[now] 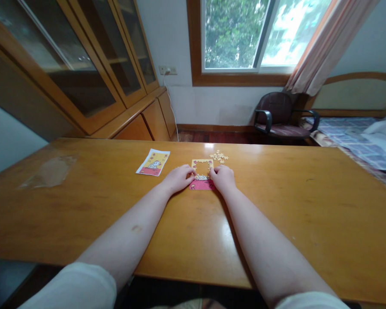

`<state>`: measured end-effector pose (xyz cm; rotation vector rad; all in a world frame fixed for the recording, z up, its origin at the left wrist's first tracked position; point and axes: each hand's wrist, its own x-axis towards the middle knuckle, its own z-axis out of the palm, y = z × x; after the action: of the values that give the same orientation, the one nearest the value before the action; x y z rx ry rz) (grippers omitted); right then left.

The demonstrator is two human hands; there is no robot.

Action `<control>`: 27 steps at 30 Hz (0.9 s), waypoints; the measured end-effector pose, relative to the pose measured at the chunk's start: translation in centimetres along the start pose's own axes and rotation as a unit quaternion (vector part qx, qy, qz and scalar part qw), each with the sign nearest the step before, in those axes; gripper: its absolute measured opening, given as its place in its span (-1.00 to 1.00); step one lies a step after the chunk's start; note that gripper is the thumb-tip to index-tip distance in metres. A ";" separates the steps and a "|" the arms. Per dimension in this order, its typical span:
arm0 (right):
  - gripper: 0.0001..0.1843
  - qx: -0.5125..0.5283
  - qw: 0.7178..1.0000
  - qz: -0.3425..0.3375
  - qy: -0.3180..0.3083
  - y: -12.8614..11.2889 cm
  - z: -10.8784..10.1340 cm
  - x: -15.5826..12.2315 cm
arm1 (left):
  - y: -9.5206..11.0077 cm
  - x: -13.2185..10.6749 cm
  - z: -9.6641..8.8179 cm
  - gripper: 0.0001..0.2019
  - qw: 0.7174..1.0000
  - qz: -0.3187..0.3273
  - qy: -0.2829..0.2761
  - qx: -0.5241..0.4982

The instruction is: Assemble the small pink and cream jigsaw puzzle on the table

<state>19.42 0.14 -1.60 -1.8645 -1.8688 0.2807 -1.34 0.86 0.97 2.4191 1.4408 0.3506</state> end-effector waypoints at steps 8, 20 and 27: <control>-0.61 0.045 0.996 -0.071 0.011 0.0 0.0 -0.2 | -0.5 0.0 0.1 -0.84 1.000 -0.015 0.026 -0.008; -0.81 0.062 0.978 -0.195 -0.043 -0.1 0.7 -0.7 | -0.2 -0.1 0.0 -0.82 1.000 0.008 0.017 -0.008; -0.79 0.056 0.977 -0.199 -0.053 -0.1 0.7 -0.8 | -0.1 0.0 0.0 -0.83 1.000 0.003 0.016 -0.011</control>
<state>18.99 -0.46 -2.35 -1.3857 -2.1971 0.3432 -1.44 0.89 0.91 2.4103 1.4362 0.4053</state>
